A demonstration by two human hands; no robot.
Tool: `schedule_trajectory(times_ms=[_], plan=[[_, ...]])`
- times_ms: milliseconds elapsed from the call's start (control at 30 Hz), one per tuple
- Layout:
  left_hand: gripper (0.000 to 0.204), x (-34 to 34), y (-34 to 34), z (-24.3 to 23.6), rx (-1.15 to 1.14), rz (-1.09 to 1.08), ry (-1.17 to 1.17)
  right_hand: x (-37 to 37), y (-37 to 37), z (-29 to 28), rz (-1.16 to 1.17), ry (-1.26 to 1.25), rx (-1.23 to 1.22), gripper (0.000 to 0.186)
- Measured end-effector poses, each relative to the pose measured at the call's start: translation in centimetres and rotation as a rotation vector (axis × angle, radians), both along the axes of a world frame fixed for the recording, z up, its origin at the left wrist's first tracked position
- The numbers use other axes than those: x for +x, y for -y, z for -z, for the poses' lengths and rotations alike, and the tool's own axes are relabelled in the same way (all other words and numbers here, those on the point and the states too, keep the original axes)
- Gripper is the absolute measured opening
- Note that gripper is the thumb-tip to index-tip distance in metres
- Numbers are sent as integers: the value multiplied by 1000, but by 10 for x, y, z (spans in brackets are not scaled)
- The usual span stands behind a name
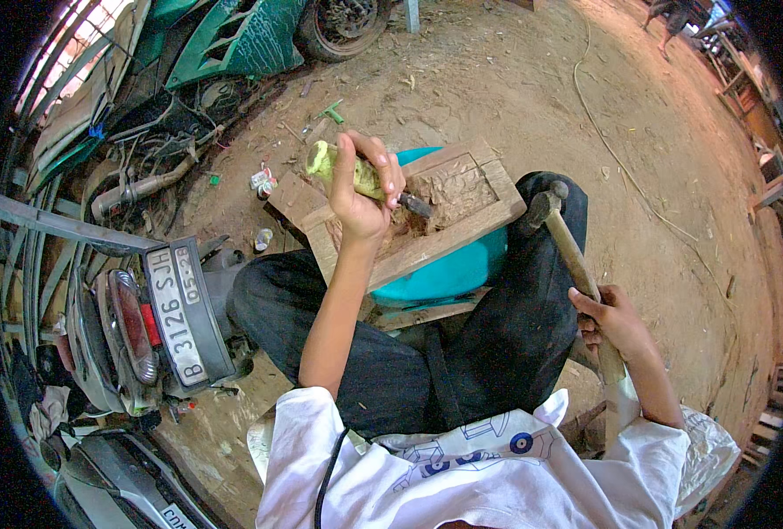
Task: The person carves a rectangular wooden block resting on their lap using a chisel and hammer. They repeatedly position the chisel and strike it to remove wood shavings, occasionally pausing to clear debris from the carved area.
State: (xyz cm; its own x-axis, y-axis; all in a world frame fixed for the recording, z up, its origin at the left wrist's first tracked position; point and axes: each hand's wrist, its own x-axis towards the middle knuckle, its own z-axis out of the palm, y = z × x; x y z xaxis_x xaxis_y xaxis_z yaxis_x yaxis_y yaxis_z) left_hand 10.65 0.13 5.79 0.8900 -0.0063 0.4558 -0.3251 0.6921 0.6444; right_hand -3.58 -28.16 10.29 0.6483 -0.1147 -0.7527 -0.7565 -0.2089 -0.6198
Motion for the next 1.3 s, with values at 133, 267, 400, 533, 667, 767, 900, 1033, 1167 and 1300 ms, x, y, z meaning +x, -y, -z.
schedule_trajectory(times_ms=[133,267,400,533,667,767,900,1033,1167,1300], plan=[[43,1,-5,-4,-53,78,36,0,0,1,-6,8,3,31],[44,-1,-3,-3,-70,54,44,-4,0,2,1,20,-8,32],[43,-2,2,4,32,-20,36,-11,-4,11,-7,181,-191,37],[44,3,8,15,154,-22,16,-14,-8,-1,89,406,-95,45],[37,6,10,18,115,-5,-30,-8,-16,-24,96,565,101,51],[21,3,14,14,20,-33,-97,-2,-22,-35,32,697,127,53],[24,-7,28,6,215,-169,-166,3,-33,-47,-52,878,199,55],[25,-10,34,0,385,-259,-69,13,-37,-58,-270,974,256,57],[26,-10,35,-5,484,-251,-15,8,-48,-57,-253,938,230,59],[26,-10,35,-5,517,-302,-13,1,-34,-53,-273,925,168,60]])
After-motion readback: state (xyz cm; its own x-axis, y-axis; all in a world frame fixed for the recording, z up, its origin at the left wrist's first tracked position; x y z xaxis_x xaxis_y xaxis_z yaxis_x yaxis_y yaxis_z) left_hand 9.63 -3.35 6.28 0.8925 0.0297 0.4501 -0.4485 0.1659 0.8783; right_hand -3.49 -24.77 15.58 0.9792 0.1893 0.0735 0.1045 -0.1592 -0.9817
